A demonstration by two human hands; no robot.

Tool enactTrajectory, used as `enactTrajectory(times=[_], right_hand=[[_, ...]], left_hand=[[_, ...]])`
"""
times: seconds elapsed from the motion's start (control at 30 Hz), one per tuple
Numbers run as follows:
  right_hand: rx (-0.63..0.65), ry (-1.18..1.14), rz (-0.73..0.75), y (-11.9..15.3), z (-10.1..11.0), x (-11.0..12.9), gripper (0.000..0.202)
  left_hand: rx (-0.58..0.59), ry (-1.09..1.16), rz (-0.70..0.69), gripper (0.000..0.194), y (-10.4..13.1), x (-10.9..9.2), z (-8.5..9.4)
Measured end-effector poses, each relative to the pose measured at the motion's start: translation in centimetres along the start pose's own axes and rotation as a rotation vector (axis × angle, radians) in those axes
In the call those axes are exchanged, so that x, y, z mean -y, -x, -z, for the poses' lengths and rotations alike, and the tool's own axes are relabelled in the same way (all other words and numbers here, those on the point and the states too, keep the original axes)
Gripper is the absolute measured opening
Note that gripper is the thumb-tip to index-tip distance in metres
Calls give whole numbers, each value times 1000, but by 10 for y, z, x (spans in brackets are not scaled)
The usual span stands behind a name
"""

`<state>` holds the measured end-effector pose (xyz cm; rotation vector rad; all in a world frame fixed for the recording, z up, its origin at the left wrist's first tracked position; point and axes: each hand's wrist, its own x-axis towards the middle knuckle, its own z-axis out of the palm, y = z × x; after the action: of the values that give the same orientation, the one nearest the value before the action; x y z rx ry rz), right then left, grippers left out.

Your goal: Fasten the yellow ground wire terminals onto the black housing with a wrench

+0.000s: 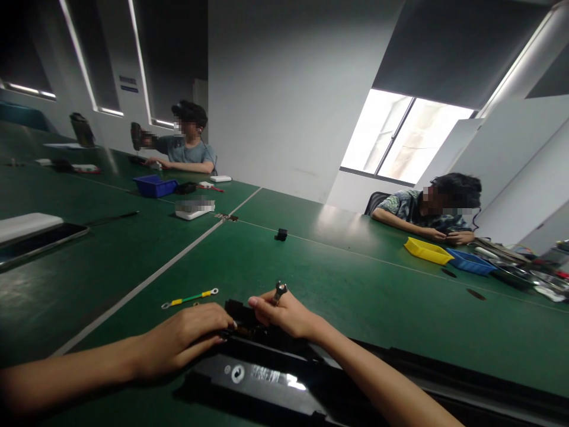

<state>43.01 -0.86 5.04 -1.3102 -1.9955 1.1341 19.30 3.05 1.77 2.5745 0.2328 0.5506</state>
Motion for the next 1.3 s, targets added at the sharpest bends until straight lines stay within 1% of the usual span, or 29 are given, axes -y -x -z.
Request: enactTrajectory(times=[0.47, 1.03, 1.13, 1.3], right_hand=[[1, -30, 19, -1, -1, 0, 59], [-6, -18, 3, 0, 0, -1, 57], [-12, -17, 28, -1, 0, -4, 57], [-60, 21, 71, -1, 0, -4, 56]], left_hand=[[22, 9, 19, 21, 1, 0, 0], [4, -4, 0, 20, 0, 1, -1], [4, -7, -2, 19, 0, 2, -1], [10, -9, 5, 19, 1, 3, -2]])
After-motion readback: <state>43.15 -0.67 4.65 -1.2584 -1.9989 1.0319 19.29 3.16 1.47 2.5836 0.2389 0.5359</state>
